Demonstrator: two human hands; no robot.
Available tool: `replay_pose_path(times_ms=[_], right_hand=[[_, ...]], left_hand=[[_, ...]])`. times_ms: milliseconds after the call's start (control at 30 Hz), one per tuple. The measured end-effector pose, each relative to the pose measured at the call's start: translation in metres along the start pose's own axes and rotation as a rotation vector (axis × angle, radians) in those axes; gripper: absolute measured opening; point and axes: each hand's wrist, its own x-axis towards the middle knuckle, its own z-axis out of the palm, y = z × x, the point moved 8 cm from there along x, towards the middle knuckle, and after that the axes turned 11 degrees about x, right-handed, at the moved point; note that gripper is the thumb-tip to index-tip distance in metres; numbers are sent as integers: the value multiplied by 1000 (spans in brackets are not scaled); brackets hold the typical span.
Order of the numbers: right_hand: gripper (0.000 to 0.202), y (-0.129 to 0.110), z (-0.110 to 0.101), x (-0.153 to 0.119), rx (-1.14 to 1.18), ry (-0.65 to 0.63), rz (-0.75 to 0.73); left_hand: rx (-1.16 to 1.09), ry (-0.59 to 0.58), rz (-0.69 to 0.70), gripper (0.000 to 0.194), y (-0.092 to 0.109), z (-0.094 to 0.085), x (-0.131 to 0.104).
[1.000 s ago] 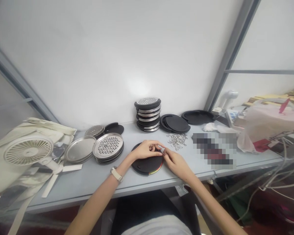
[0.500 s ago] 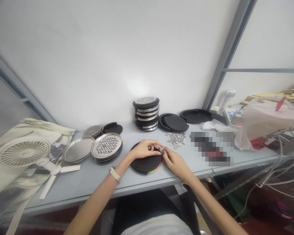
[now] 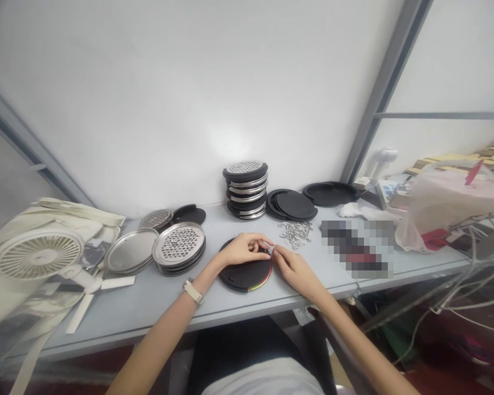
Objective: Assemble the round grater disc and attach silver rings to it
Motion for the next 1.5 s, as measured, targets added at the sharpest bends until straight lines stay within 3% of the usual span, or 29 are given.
replay_pose_path(times_ms=[300,767,1067,1500], right_hand=[[29,-5,2,0,-16,-9,-23],[33,6,5,5,-91,-4,23],[35,5,7,4,-144,-14,28],[28,2,6,0,-139,-3,-5]], left_hand=[[53,22,14,35,-1,0,2],[330,124,155,25,28,-7,-6],[242,91,69,27,18,-4,-4],[94,19,51,29,11,-1,0]])
